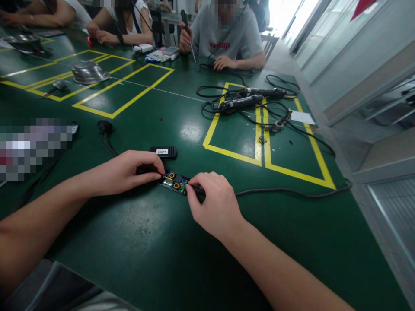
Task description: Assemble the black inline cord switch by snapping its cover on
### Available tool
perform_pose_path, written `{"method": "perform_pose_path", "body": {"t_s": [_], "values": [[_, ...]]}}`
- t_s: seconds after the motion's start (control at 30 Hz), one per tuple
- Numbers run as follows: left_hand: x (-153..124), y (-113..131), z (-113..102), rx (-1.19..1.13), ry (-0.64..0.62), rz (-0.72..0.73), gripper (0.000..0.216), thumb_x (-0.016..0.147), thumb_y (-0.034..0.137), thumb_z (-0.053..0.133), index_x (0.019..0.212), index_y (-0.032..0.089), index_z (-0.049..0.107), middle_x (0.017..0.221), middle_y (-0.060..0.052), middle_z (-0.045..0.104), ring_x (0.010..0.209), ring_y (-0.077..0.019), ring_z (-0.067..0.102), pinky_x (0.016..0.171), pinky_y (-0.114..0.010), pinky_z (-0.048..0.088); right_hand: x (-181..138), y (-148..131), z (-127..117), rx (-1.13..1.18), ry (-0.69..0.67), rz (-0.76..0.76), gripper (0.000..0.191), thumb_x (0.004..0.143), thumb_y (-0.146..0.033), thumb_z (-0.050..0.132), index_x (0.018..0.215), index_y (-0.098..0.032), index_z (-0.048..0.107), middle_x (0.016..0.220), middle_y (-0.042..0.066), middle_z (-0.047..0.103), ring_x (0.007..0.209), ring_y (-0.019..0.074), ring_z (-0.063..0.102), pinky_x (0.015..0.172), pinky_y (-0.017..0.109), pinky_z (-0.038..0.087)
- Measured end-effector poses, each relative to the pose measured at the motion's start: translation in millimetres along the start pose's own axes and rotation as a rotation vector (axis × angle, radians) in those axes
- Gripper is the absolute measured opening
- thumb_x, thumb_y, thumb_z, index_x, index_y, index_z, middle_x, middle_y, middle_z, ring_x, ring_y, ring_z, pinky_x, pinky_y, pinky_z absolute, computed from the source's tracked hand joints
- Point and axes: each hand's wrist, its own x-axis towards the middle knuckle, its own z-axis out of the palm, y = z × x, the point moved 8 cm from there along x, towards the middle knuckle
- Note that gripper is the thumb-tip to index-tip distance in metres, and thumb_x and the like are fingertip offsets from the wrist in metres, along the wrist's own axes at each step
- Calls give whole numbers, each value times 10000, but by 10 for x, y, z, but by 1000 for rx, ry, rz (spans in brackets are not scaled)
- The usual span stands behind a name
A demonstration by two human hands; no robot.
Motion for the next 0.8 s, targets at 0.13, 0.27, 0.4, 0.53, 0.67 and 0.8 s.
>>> {"method": "perform_pose_path", "body": {"t_s": [0.13, 0.27, 0.4, 0.53, 0.67, 0.8], "values": [[1, 40, -15, 27, 13, 40, 153, 1032, 321, 668, 1029, 212, 774, 1015, -34, 803, 910, -193, 734, 848, -300, 545, -2, -2, 8, -1, -11, 1, 119, 1000, -190, 648, 906, -230, 710, 841, 50, 780, 751, 216, 696, 718, 377, 532], [2, 43, -25, 25, 29, 94, 165, 1046, 310, 668, 1017, 217, 801, 1083, -52, 782, 983, -197, 742, 908, -311, 556, 0, -8, 8, 25, 0, -1, 139, 1007, -185, 640, 887, -236, 688, 838, 49, 769, 771, 220, 702, 726, 381, 537], [6, 22, -19, 26, 21, 95, 180, 1050, 317, 681, 991, 221, 822, 1056, -48, 774, 952, -190, 744, 885, -307, 560, 6, 2, 36, 50, -30, 9, 172, 1025, -186, 618, 871, -250, 659, 900, 66, 764, 858, 246, 706, 769, 413, 548], [9, 44, -28, 38, 30, 94, 181, 1047, 309, 688, 974, 219, 827, 1034, -45, 786, 954, -191, 749, 883, -300, 560, 12, 11, 31, 43, -31, 7, 176, 1032, -186, 624, 872, -245, 665, 954, 76, 760, 909, 263, 696, 808, 443, 544], [15, 45, -19, 37, 30, 87, 185, 1049, 300, 688, 973, 216, 835, 1027, -41, 793, 941, -185, 750, 880, -296, 562, 10, 11, 30, 11, -28, -13, 183, 1034, -188, 628, 864, -247, 661, 944, 72, 754, 885, 258, 682, 795, 437, 520], [20, 38, -8, 39, 31, 98, 189, 1051, 306, 693, 975, 213, 838, 1017, -44, 797, 928, -186, 751, 874, -299, 567, 4, 19, 50, 11, -32, -18, 178, 1035, -186, 614, 871, -246, 649, 939, 78, 748, 880, 261, 678, 770, 427, 497]]}}
